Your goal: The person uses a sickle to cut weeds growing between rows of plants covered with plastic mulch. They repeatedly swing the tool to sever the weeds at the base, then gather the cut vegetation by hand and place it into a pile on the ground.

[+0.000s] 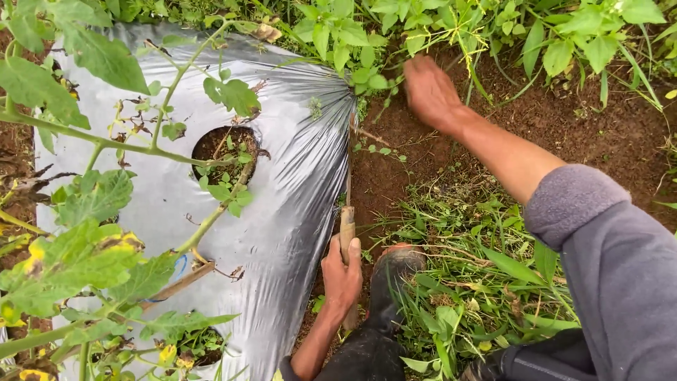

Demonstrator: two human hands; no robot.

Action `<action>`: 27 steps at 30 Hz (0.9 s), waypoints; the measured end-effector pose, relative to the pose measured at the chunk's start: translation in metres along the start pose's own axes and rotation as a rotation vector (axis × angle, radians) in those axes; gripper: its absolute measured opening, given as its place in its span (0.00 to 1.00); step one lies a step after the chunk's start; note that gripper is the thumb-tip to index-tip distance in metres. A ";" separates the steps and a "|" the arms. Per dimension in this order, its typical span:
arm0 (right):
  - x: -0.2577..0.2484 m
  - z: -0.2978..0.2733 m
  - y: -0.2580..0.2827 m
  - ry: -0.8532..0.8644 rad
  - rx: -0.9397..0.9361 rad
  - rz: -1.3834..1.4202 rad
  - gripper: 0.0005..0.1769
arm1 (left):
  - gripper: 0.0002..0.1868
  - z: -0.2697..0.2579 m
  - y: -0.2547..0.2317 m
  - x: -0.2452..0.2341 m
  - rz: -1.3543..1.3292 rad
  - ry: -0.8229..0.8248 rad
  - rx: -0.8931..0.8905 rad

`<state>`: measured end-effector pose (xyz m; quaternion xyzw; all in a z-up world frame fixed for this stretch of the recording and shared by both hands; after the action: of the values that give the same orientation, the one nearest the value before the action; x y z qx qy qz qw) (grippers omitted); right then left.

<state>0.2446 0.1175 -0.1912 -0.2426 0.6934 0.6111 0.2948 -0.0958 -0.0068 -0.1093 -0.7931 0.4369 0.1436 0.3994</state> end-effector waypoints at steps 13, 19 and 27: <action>0.010 0.019 0.018 0.115 -0.081 -0.357 0.16 | 0.19 0.058 -0.113 0.046 -0.132 0.083 0.038; 0.056 0.015 -0.028 0.047 -0.070 -0.166 0.17 | 0.15 0.069 -0.147 0.064 -0.058 -0.045 -0.041; 0.022 -0.046 -0.098 -0.114 0.137 0.005 0.12 | 0.18 0.157 -0.127 0.081 -0.122 0.114 -0.045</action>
<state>0.2923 0.0589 -0.2726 -0.1852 0.7164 0.5756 0.3482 0.0728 0.1029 -0.1918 -0.8340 0.4063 0.0836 0.3639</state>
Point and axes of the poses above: each hand's wrist, its own z-axis towards the middle knuckle, its own x-axis out of the palm, y = z × x, the point moved 4 cm from there along z, towards the middle knuckle, and after that the axes turned 7 degrees about -x, right-handed, at the moved point
